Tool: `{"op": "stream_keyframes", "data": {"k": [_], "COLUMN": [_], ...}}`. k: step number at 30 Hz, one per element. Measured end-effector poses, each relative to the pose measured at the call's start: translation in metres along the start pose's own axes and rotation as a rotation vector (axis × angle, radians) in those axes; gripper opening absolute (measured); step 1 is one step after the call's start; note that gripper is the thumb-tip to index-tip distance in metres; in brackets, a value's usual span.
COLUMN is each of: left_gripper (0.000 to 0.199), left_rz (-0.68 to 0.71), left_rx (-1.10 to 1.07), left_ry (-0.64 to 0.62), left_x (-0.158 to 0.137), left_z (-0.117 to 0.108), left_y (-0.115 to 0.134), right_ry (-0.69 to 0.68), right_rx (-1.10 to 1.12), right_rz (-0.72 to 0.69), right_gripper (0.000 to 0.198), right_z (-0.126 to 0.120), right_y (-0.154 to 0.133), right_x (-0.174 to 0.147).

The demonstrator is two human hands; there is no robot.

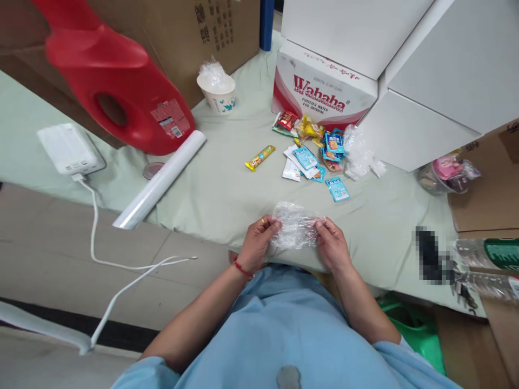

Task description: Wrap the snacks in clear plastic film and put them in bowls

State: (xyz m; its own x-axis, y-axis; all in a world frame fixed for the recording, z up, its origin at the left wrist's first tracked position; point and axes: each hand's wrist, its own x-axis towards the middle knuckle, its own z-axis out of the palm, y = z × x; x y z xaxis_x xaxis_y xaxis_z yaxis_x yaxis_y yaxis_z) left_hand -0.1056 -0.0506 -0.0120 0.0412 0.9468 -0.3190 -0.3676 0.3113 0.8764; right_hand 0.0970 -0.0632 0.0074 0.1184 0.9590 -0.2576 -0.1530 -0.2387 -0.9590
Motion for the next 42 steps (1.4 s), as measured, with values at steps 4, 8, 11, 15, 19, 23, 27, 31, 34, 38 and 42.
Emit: {"op": "stream_keyframes", "data": {"k": [4, 8, 11, 15, 19, 23, 27, 31, 34, 38, 42], "left_gripper": [0.038, 0.042, 0.052, 0.052, 0.045, 0.044, 0.038, 0.032, 0.030, 0.035, 0.041], "left_rz": [0.002, 0.077, -0.031, -0.084, -0.018, -0.021, -0.079, -0.147, -0.135, -0.147, -0.205], "left_rx": [0.051, 0.099, -0.025, -0.122, -0.181, -0.231, -0.322, -0.449, -0.410, -0.292, -0.233], "left_ry": [-0.018, 0.078, -0.132, -0.203, -0.122, -0.114, -0.210, -0.285, -0.232, -0.218, -0.285], "left_x": [-0.006, -0.014, -0.019, -0.016, -0.008, -0.008, -0.013, -0.010, -0.004, 0.002, 0.002], "left_z": [-0.005, -0.005, 0.005, 0.022, 0.026, 0.018, 0.008, 0.001, -0.003, -0.009, -0.013], "left_y": [0.001, 0.009, 0.015, 0.012, 0.003, 0.004, 0.020, 0.028, 0.026, 0.023, 0.028], "right_ry": [-0.055, -0.067, -0.128, -0.174, -0.057, 0.093, 0.233, 0.214, 0.195, 0.190, 0.186], "right_rx": [0.216, 0.124, -0.013, -0.110, -0.024, 0.131, 0.137, 0.050, 0.033, 0.053, 0.027], "right_rz": [0.103, -0.020, -0.135, -0.114, -0.085, -0.079, -0.105, -0.103, -0.056, 0.007, 0.002], "right_gripper": [0.027, 0.024, 0.022, 0.024, 0.026, 0.025, 0.034, 0.040, 0.043, 0.044, 0.044], "right_z": [0.007, 0.014, 0.018, 0.023, 0.022, 0.012, -0.004, -0.016, -0.022, -0.029, -0.035], "right_y": [-0.008, -0.015, -0.011, -0.003, -0.007, -0.015, -0.018, -0.019, -0.021, -0.023, -0.026], "right_x": [-0.001, -0.006, -0.013, -0.023, -0.022, -0.016, -0.006, 0.000, 0.001, 0.001, 0.001]}}
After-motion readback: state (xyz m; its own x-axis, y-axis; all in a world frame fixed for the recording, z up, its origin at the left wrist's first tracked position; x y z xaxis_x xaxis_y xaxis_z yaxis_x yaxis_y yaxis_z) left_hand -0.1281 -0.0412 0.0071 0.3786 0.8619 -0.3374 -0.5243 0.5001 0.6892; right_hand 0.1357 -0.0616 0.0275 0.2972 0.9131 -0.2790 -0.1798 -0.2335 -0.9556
